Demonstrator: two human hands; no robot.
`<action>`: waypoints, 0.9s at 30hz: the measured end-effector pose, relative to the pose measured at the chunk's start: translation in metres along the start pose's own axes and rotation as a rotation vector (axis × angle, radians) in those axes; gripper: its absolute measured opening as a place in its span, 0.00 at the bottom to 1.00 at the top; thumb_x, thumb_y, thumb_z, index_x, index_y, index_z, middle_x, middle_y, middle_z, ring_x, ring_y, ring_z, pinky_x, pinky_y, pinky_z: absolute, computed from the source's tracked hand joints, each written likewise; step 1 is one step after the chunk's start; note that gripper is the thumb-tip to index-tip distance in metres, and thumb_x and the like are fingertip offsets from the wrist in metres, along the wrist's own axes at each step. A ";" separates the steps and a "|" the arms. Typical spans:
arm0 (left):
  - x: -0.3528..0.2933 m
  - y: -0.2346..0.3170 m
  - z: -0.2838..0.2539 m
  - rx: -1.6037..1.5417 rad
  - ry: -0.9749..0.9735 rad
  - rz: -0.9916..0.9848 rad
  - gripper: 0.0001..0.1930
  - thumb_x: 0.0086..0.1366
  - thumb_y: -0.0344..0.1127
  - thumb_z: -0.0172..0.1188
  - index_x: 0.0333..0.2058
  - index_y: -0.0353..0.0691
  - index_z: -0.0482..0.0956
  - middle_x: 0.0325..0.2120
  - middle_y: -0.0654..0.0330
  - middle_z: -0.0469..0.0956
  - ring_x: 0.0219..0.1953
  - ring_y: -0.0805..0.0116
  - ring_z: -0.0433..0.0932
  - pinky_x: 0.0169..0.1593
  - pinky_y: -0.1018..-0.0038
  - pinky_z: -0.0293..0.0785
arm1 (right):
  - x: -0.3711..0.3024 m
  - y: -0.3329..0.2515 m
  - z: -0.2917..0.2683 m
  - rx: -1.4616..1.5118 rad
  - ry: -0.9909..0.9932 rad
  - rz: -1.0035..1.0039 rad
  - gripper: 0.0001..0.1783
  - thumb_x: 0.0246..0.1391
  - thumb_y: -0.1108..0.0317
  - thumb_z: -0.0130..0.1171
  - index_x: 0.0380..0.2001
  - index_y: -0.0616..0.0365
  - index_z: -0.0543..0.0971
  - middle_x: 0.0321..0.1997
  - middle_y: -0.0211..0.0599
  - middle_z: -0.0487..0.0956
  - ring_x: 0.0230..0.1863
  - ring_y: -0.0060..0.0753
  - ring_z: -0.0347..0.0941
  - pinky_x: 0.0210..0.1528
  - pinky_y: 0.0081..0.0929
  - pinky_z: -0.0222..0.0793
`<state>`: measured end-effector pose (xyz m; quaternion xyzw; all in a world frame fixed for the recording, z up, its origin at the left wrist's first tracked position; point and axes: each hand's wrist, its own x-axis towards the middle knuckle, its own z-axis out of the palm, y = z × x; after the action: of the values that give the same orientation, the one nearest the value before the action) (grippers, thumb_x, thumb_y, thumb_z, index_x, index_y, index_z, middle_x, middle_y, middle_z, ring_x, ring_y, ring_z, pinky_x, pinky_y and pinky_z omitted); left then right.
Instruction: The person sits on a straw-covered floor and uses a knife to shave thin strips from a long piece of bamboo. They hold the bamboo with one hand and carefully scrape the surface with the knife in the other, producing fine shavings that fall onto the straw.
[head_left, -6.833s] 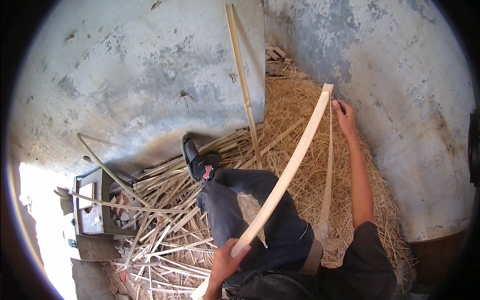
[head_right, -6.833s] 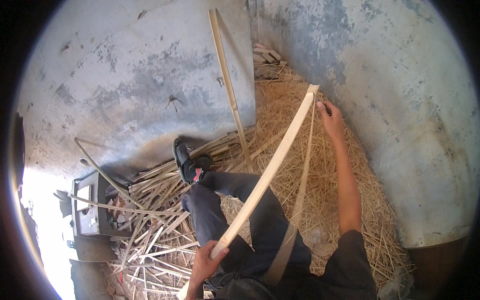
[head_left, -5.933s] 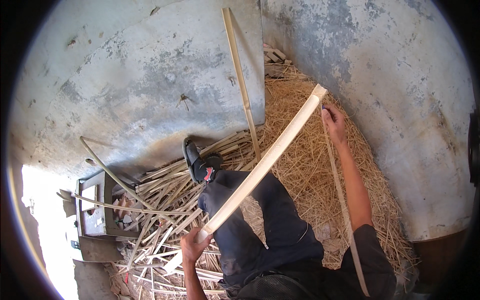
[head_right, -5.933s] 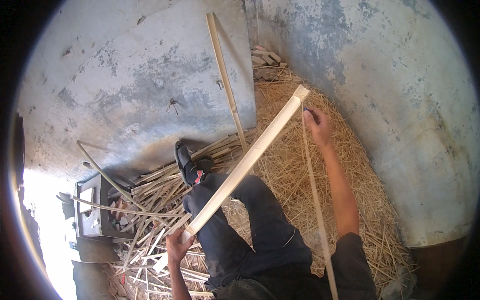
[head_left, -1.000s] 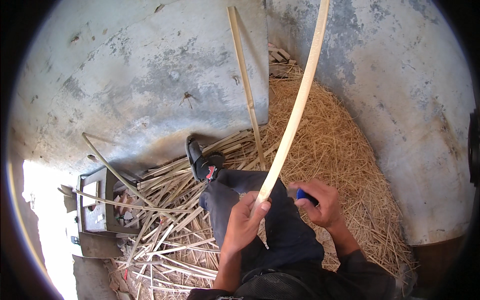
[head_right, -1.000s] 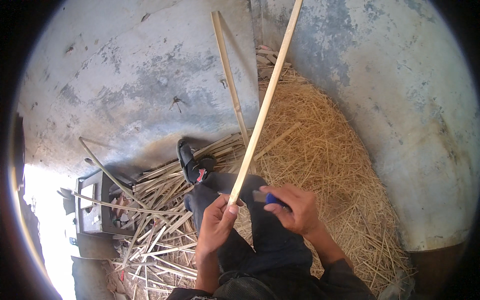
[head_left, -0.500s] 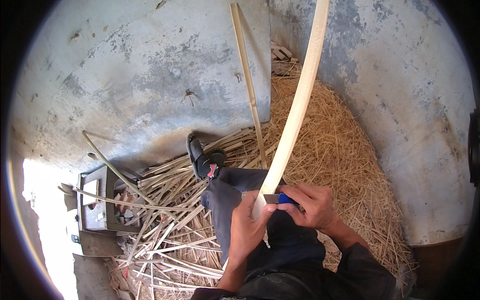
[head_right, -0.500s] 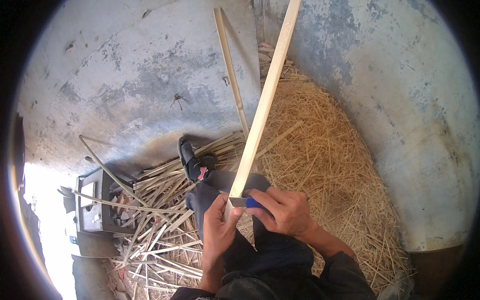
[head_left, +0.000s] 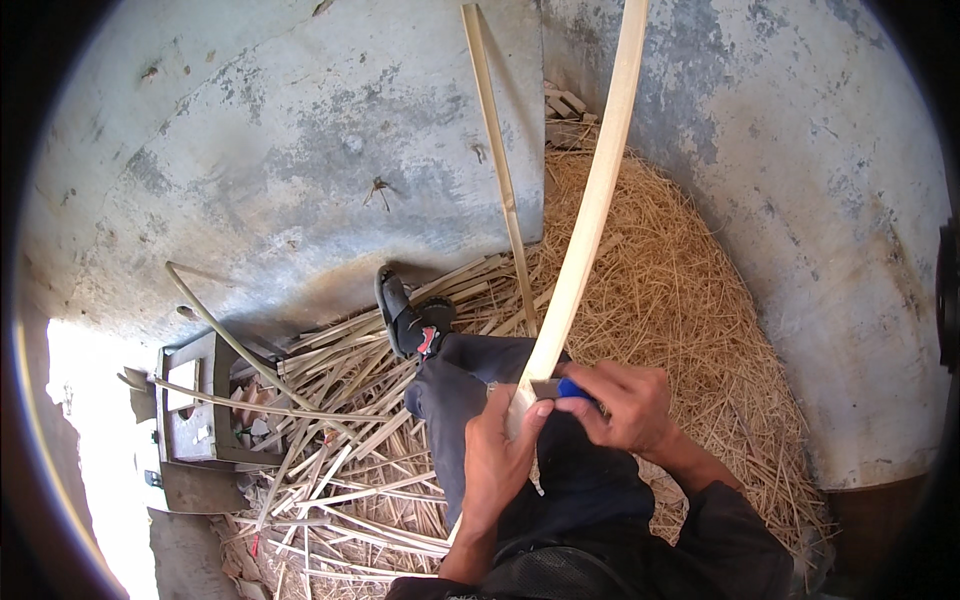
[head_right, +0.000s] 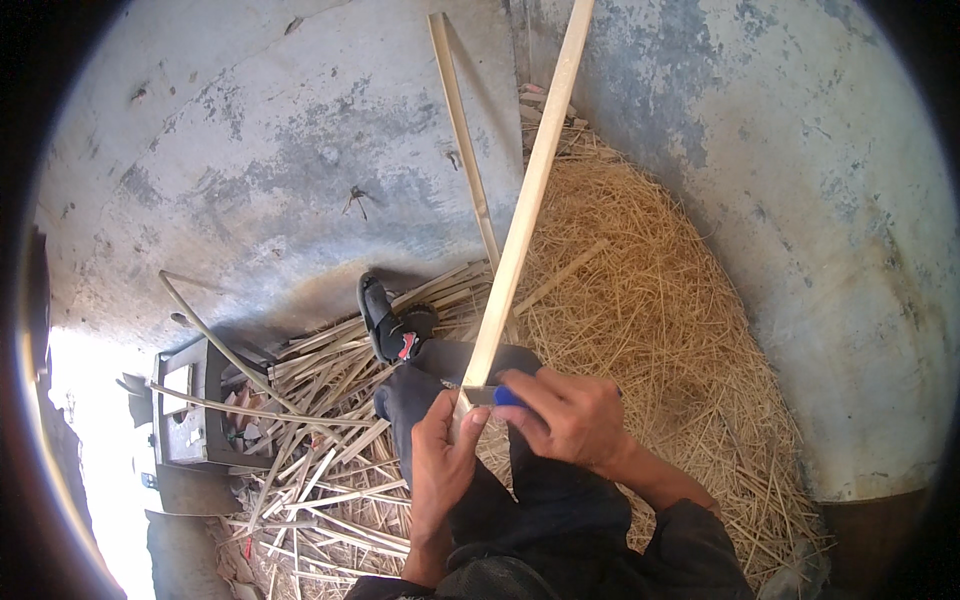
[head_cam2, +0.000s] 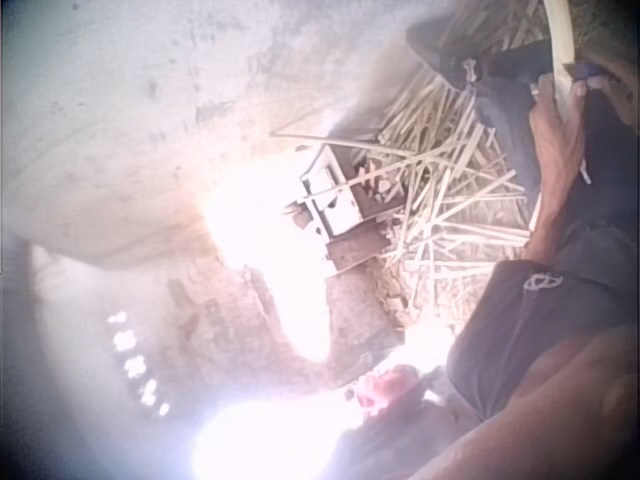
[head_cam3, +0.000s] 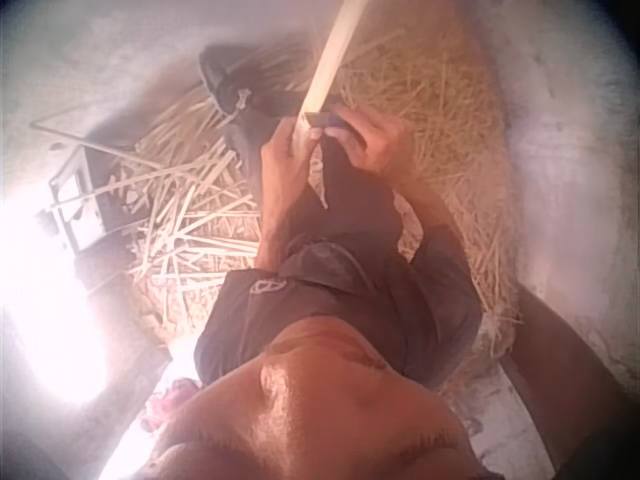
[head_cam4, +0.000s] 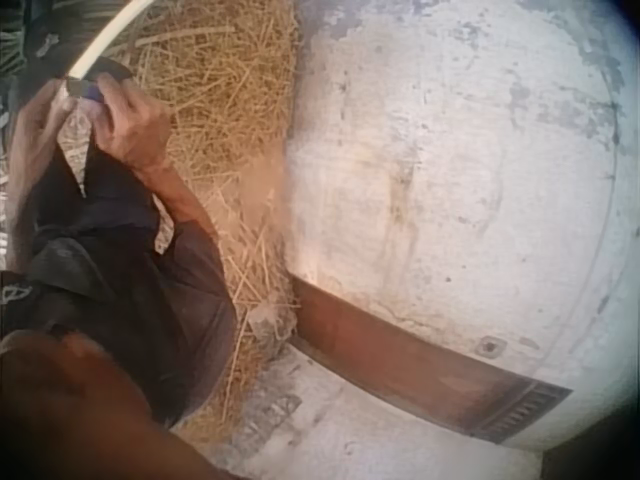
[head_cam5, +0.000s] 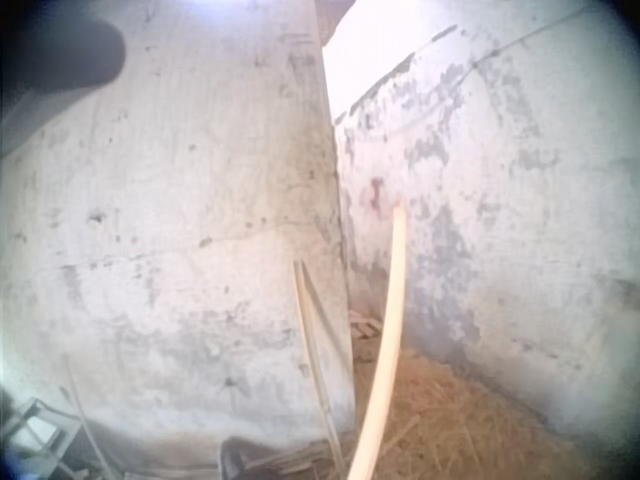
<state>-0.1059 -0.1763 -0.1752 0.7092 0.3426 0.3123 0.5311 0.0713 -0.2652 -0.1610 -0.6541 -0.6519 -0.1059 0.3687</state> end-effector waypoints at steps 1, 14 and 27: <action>-0.001 0.001 0.000 0.020 0.002 -0.011 0.15 0.73 0.40 0.68 0.43 0.32 0.80 0.22 0.50 0.79 0.22 0.63 0.75 0.30 0.66 0.71 | 0.000 0.002 0.000 0.000 0.004 0.001 0.20 0.61 0.49 0.70 0.47 0.52 0.87 0.23 0.29 0.76 0.19 0.32 0.75 0.20 0.32 0.68; -0.006 0.000 -0.004 0.088 -0.025 -0.088 0.16 0.74 0.42 0.66 0.42 0.32 0.80 0.21 0.47 0.78 0.21 0.55 0.77 0.30 0.63 0.71 | -0.001 0.004 0.002 -0.027 -0.029 -0.018 0.18 0.61 0.49 0.70 0.44 0.50 0.88 0.20 0.29 0.75 0.18 0.31 0.74 0.19 0.30 0.67; -0.046 -0.036 -0.020 0.043 -0.113 -0.222 0.16 0.77 0.43 0.63 0.39 0.33 0.78 0.23 0.61 0.73 0.28 0.73 0.70 0.33 0.71 0.68 | 0.012 0.102 -0.034 -0.099 0.301 0.432 0.23 0.72 0.50 0.61 0.47 0.61 0.86 0.27 0.36 0.83 0.24 0.26 0.76 0.28 0.28 0.69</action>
<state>-0.1540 -0.1952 -0.2091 0.6947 0.3953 0.2036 0.5655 0.1793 -0.2642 -0.1648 -0.7722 -0.4288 -0.1527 0.4433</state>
